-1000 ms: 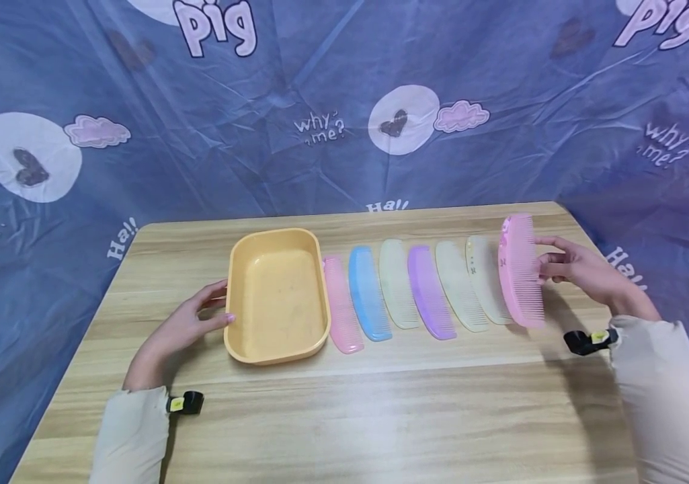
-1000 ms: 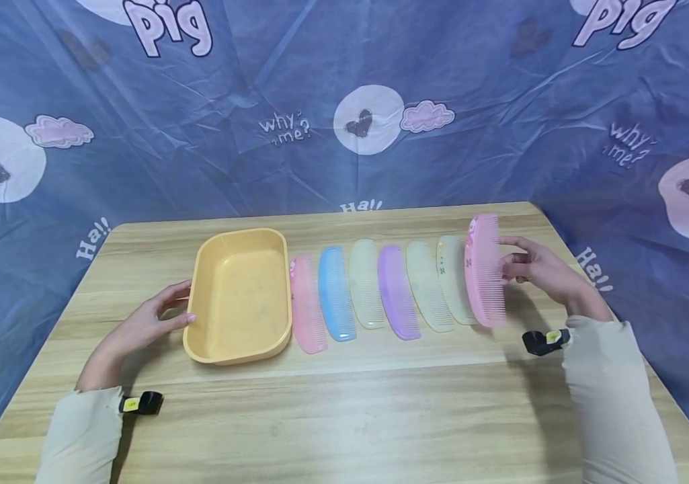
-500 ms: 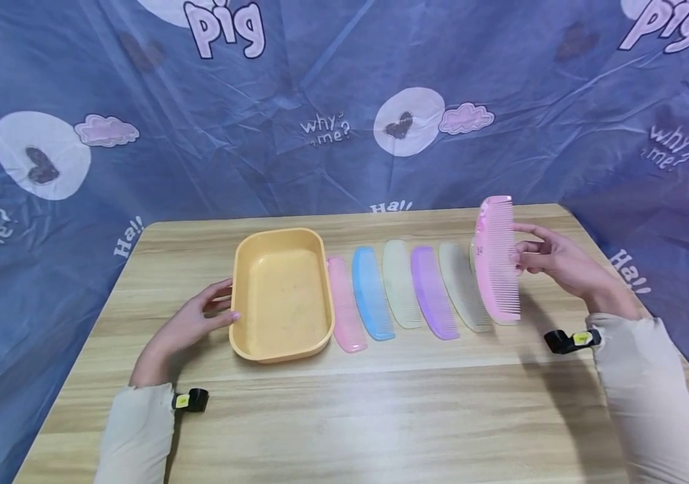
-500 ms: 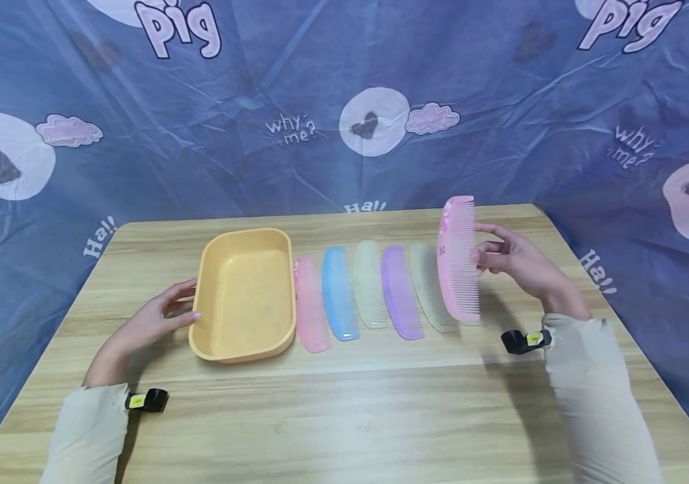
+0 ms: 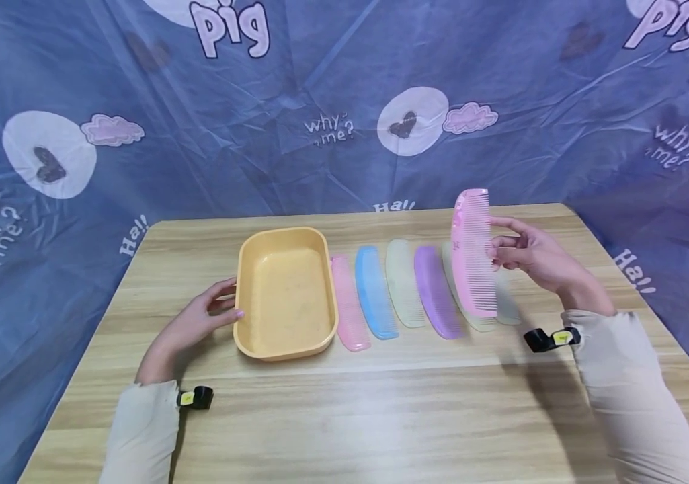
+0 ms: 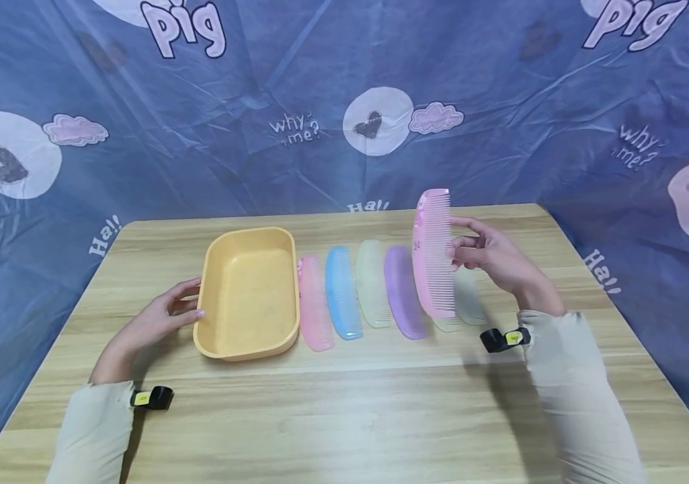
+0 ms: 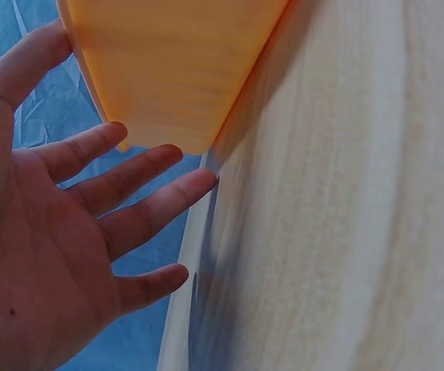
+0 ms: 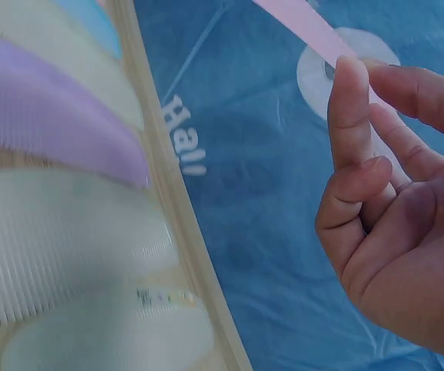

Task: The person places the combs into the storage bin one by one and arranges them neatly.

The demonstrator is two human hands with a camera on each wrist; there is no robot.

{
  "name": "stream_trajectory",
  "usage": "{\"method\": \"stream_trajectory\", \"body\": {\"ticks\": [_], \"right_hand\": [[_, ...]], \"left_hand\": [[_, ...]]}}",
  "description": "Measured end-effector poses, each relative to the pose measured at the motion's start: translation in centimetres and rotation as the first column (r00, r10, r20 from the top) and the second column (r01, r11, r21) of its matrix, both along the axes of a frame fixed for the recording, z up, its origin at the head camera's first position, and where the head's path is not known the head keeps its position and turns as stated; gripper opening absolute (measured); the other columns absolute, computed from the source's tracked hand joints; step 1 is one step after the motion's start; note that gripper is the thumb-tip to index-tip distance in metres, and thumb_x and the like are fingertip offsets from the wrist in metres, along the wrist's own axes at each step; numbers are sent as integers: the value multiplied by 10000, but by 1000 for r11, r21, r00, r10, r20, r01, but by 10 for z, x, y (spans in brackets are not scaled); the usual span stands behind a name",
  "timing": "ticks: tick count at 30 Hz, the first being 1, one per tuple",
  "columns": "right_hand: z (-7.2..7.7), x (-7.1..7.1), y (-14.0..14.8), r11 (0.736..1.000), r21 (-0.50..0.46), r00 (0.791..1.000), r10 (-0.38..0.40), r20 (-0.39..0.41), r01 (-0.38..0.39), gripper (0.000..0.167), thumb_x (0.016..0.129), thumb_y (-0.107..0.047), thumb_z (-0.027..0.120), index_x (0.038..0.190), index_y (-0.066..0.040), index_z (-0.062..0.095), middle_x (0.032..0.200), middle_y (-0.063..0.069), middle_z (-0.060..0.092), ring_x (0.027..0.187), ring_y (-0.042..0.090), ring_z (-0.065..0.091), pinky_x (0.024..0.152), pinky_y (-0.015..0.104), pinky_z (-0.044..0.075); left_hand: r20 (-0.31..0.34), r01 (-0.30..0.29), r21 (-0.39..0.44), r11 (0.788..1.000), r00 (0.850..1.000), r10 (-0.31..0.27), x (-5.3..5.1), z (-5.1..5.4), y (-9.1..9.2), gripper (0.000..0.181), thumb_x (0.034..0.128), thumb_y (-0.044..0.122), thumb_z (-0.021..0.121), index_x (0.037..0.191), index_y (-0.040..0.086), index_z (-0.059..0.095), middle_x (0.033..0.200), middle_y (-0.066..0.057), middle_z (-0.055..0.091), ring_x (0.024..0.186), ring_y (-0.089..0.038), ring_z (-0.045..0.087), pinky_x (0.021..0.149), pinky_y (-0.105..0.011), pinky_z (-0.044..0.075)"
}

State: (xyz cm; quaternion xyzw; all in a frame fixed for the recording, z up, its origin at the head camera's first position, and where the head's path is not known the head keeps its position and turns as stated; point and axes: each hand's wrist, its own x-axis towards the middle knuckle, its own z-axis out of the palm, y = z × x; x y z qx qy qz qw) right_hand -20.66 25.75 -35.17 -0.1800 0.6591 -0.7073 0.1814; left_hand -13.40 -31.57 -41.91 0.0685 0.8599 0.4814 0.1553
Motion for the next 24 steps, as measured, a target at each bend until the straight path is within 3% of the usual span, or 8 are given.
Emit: {"method": "stream_trajectory", "body": {"ticks": [10, 24], "right_hand": [[6, 1, -28, 982, -182, 995, 73, 70, -59, 485, 941, 141, 434, 1325, -151, 480, 902, 32, 722, 748, 123, 684, 664, 218, 546], [8, 1, -75, 986, -154, 991, 81, 110, -63, 482, 937, 112, 480, 1322, -176, 459, 842, 7, 715, 691, 116, 669, 625, 195, 507]], "left_hand": [[2, 6, -17, 1000, 1000, -6, -1, 1, 0, 777, 933, 285, 639, 1541, 83, 200, 1520, -240, 331, 1357, -429, 401, 1092, -564, 345], [12, -11, -15, 1000, 1000, 11, -1, 0, 0, 791, 920, 300, 654, 1540, 90, 209, 1518, -232, 339, 1360, -424, 397, 1098, -566, 335]]}}
